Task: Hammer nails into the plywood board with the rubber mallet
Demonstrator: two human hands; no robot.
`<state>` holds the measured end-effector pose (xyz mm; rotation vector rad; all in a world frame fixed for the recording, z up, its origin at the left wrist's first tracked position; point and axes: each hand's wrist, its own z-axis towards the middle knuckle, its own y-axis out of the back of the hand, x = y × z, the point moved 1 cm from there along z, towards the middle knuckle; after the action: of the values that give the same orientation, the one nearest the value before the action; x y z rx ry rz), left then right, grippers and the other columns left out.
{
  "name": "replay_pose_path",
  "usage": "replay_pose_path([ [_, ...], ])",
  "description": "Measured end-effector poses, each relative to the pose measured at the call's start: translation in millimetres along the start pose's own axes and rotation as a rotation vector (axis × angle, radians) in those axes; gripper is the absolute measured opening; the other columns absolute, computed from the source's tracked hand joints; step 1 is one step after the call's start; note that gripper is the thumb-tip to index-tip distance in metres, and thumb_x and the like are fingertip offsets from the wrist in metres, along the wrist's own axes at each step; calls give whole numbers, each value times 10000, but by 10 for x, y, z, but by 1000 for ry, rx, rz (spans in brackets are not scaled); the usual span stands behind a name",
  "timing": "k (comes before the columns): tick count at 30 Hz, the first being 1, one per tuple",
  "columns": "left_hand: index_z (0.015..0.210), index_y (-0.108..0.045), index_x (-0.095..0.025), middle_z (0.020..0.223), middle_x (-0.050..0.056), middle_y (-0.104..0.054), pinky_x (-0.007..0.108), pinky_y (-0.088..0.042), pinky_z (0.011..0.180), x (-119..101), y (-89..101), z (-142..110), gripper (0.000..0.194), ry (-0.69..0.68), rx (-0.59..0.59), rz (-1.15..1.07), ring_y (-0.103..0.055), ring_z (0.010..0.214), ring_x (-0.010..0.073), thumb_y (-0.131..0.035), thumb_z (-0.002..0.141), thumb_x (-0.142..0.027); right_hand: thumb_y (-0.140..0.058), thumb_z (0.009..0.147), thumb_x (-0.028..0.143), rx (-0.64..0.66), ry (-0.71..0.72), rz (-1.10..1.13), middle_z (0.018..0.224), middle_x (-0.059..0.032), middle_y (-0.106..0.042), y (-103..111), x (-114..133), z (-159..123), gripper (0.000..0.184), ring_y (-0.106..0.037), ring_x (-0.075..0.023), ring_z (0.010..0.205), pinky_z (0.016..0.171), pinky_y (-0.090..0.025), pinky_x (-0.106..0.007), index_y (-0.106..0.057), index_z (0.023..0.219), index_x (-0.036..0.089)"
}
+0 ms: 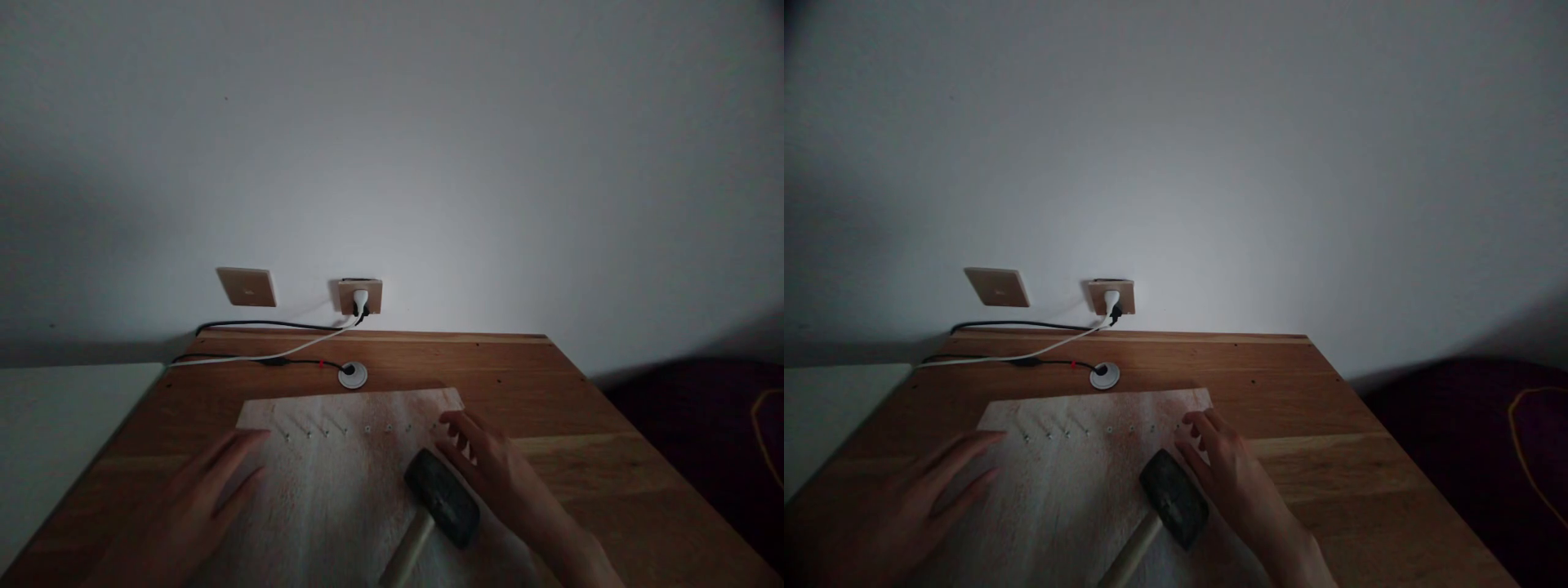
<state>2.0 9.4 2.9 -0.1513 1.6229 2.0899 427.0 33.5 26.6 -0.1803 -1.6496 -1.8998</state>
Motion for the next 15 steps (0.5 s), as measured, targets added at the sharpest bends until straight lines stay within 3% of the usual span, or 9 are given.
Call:
replay_pose_path([
  [3, 1285, -744, -316, 1263, 17, -794, 307, -621, 1001, -213, -68, 282, 322, -137, 35, -54, -770, 1134, 231, -561, 1027, -377, -674, 989, 149, 61, 44, -62, 1052, -87, -763, -54, 38, 165, 152, -780, -223, 784, 731, -628, -357, -720, 1122, 206],
  [6, 1255, -767, -324, 1211, 18, -803, 282, -629, 958, -283, -153, 401, 338, -171, 72, -99, -780, 1081, 209, -509, 1041, -282, -675, 1005, 133, 107, 66, -121, 1011, -71, -757, -107, 45, 236, 100, -779, -218, 777, 716, -608, -333, -729, 1050, 205],
  [10, 1220, -789, -318, 1111, 18, -813, 234, -632, 865, -203, -250, 422, 419, -183, 137, -167, -787, 984, 181, -466, 1008, -156, -560, 1031, 66, 121, 69, -172, 861, -30, -718, -152, 53, 261, 239, -732, -178, 690, 627, -547, -263, -687, 890, 211],
  [15, 1255, -772, -336, 1081, -1, -806, 217, -613, 849, -79, -286, 428, 479, -247, 134, -187, -774, 935, 160, -451, 995, -94, -467, 1027, 49, 111, 84, -146, 824, -35, -705, -136, 89, 259, 301, -714, -182, 656, 601, -536, -273, -652, 860, 217],
])
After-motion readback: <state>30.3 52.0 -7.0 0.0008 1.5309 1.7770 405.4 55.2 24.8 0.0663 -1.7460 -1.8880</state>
